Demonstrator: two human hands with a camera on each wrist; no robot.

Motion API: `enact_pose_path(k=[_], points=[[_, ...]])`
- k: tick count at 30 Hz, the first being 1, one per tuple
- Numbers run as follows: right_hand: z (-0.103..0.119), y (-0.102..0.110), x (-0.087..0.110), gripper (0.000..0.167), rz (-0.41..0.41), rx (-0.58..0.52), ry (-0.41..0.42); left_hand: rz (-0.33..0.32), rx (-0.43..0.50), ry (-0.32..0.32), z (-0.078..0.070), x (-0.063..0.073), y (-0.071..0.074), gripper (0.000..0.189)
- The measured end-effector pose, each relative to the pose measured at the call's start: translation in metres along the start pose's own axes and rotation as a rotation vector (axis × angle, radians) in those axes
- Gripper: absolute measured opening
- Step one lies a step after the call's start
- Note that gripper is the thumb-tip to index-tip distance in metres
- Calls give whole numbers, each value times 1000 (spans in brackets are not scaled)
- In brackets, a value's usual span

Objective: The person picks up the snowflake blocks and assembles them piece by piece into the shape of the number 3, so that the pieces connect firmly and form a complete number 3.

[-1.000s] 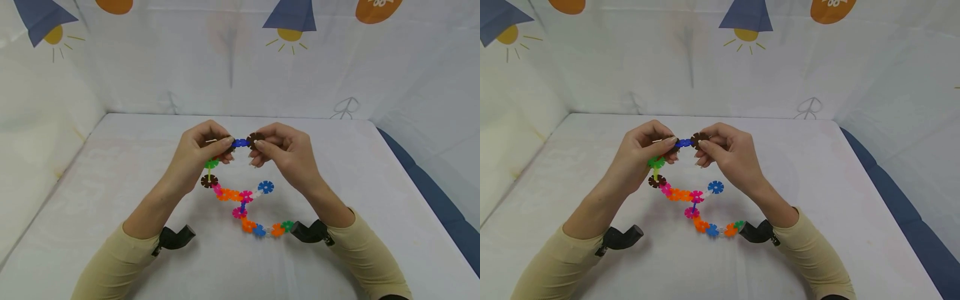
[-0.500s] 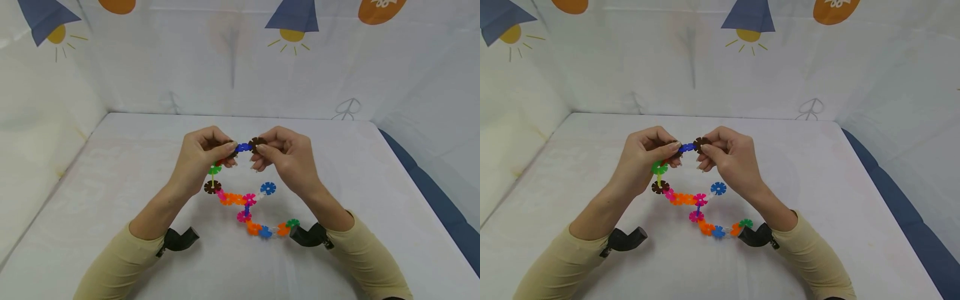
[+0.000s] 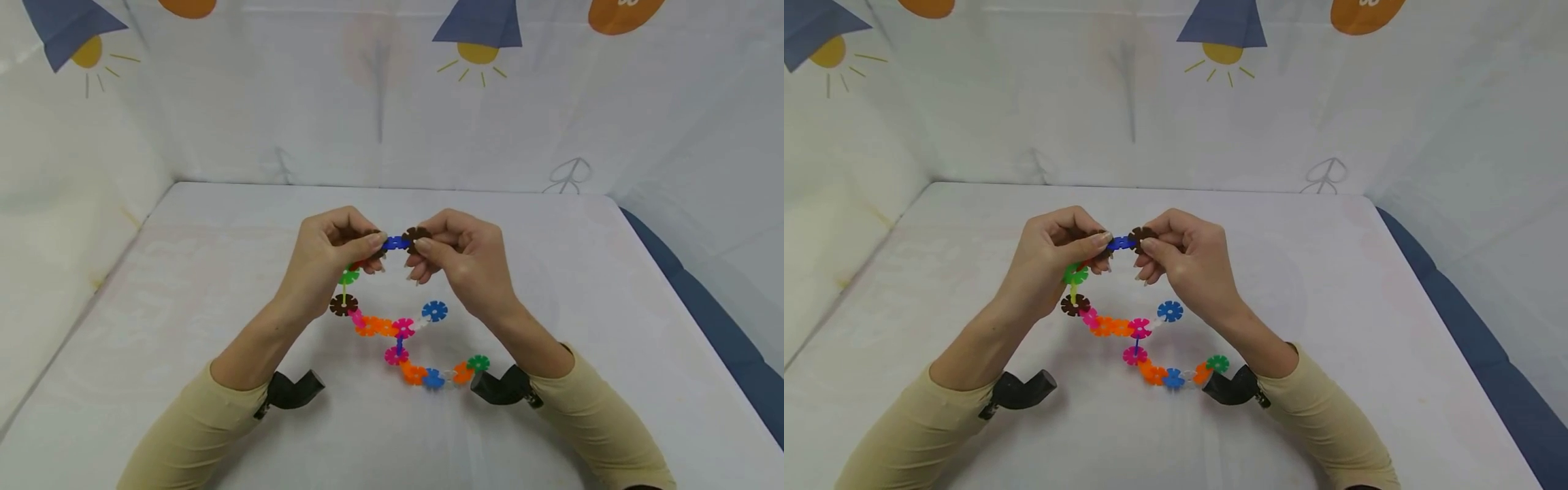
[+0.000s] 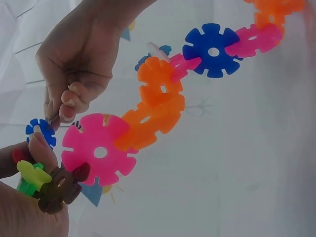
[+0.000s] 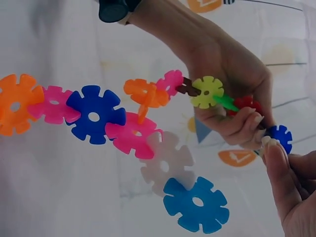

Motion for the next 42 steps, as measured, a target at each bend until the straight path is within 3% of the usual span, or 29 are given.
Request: enact_pose_path(k=[10,14,19,23,27,30,33,38,42], points=[[3,3,-4,7,66,12,14,31,-5,20,-3,-1,4,7],[2,4,-6,10,76,65,4,25,-16,21,-4,-1,5,8],[2,10,-6,16,19,260,33,-5,-11,15,-3,-4,8,8],[5,14,-4,9,-16,412,106,-30,12,1,-3,-8,15,7],[8,9,2,5,107,535,181,-53,73,-25,-5,-11,23,6],[5,-4,7,5,244,675,219,-60,127,-42,-6,-12,28,4],[0,-17,12,4,330,831,247,-62,162,-51,-7,-11,30,3],[-7,-32,22,22,341,1079,359,-75,156,-52,-9,-11,29,4],[-10,-40,27,22,316,1241,498,-92,152,-29,-10,-12,28,5]])
Point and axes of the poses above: each hand's wrist, its own x-axis away from the middle knuckle, its own y-axis out of the back of the hand, z = x × y, the point moved 1 cm from there along -x, towards the middle knuckle, and after that the axes turned 5 degrees about x, right-handed, at the moved point
